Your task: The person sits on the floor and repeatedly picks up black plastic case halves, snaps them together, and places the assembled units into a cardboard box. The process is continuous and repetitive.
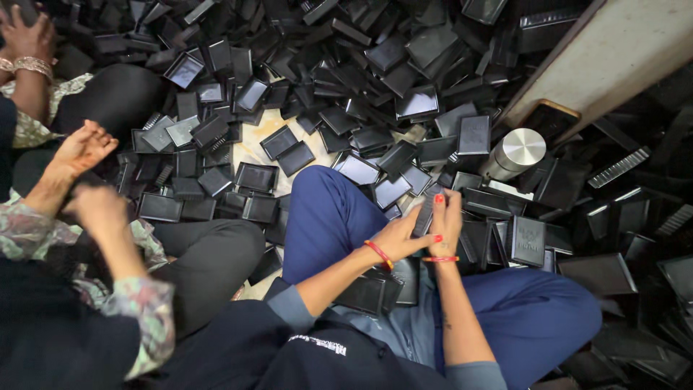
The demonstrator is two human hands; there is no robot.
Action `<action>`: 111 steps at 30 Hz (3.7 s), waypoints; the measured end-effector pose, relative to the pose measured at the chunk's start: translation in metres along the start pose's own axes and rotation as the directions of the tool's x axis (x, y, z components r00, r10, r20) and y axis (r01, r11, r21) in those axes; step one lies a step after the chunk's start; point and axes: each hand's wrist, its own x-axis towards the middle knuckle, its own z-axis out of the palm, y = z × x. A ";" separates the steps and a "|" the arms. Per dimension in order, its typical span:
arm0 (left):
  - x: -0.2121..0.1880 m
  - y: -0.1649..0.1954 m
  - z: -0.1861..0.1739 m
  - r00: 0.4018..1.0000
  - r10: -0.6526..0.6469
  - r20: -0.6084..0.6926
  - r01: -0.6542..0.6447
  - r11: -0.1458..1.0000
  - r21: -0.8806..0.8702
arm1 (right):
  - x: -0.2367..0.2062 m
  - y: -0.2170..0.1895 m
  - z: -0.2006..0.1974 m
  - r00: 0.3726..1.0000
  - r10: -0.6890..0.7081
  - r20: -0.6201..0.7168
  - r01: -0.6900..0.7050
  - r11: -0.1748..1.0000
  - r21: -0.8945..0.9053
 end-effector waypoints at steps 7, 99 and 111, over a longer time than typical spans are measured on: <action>-0.020 0.013 -0.011 0.966 0.017 -0.257 -0.062 0.984 -0.168 | -0.006 -0.030 -0.024 0.990 -0.052 -0.130 0.020 0.971 -0.238; -0.064 0.047 0.027 0.769 -0.277 0.576 -0.297 0.644 0.705 | -0.110 0.046 -0.088 0.901 0.432 -0.036 -0.267 0.619 0.738; -0.097 0.049 -0.027 0.985 -0.170 -0.004 0.168 0.972 -0.162 | -0.095 0.048 -0.096 0.935 0.341 -0.097 -0.196 0.726 0.660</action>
